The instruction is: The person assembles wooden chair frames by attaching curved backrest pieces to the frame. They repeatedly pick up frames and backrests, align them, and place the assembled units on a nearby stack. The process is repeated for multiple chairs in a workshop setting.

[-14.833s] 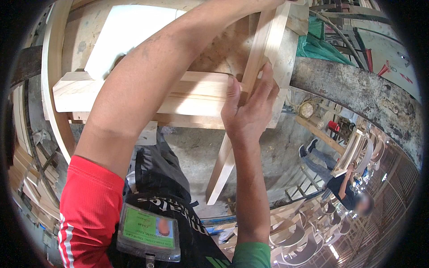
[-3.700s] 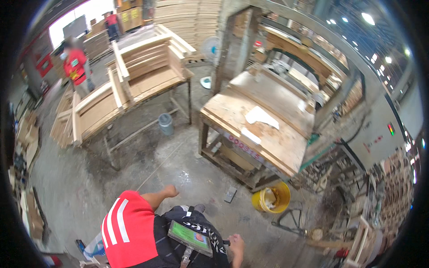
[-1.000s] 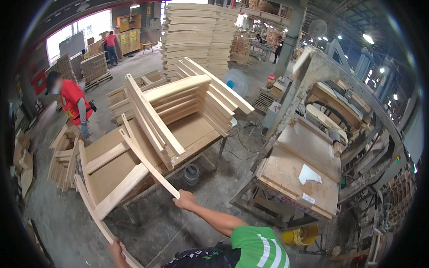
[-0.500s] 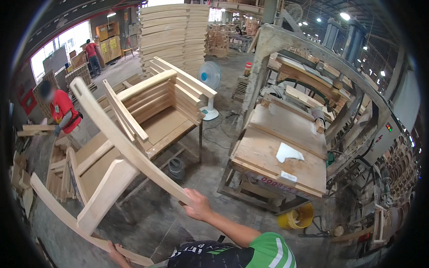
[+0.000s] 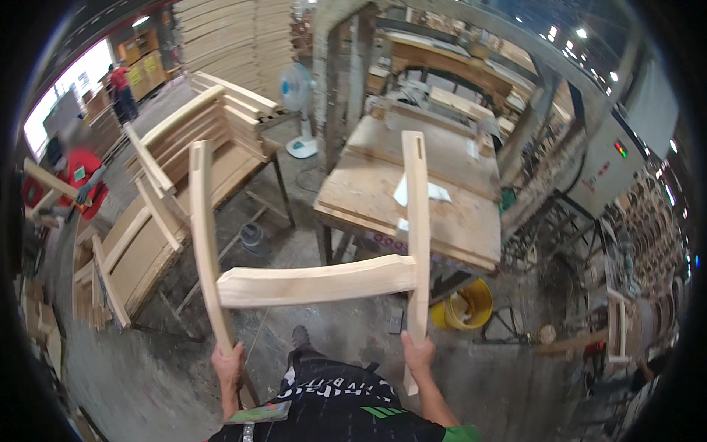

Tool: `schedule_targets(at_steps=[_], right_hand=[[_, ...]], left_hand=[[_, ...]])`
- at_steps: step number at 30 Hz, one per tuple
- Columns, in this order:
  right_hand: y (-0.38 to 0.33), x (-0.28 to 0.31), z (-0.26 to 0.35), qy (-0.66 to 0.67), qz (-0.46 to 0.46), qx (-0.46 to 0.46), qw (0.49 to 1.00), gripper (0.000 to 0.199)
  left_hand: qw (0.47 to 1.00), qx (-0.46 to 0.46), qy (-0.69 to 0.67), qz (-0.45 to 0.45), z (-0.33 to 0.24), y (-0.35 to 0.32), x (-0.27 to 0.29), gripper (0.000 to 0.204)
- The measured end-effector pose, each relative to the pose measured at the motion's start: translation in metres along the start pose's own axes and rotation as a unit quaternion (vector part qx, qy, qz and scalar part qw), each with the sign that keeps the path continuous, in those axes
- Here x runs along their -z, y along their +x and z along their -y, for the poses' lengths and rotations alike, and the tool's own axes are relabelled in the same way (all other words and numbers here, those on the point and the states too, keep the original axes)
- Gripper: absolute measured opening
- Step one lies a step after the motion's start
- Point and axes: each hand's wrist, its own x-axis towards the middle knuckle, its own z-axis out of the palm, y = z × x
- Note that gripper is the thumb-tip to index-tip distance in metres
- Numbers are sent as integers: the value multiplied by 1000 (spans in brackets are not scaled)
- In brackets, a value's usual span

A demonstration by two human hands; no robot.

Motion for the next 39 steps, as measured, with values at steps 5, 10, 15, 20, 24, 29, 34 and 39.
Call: schedule_targets(at_steps=[5,10,15,20,24,29,34,39], right_hand=[[4,71,-38,-57,-91,-103,989,31],[52,96,-26,-71,-126,-111,983,31],[153,92,0,-44,-114,-163,979,36],[250,90,-7,-93,-104,-179,974,53],[270,74,-18,-173,-64,-222,958,50],[219,88,-28,-167,-52,-260,950,56],[152,97,-29,-66,-32,-318,945,53],[79,99,-46,-113,-90,-301,943,63]], left_hand=[[988,7,87,129,-18,23,-107,25],[967,18,90,237,-52,70,-212,26],[959,32,75,272,-91,112,-329,24],[949,24,83,304,-106,149,-429,23],[940,43,149,305,-99,162,-453,24],[922,70,149,349,-90,146,-442,24],[927,27,216,307,-82,147,-450,36],[839,-274,252,396,-101,105,-519,45]])
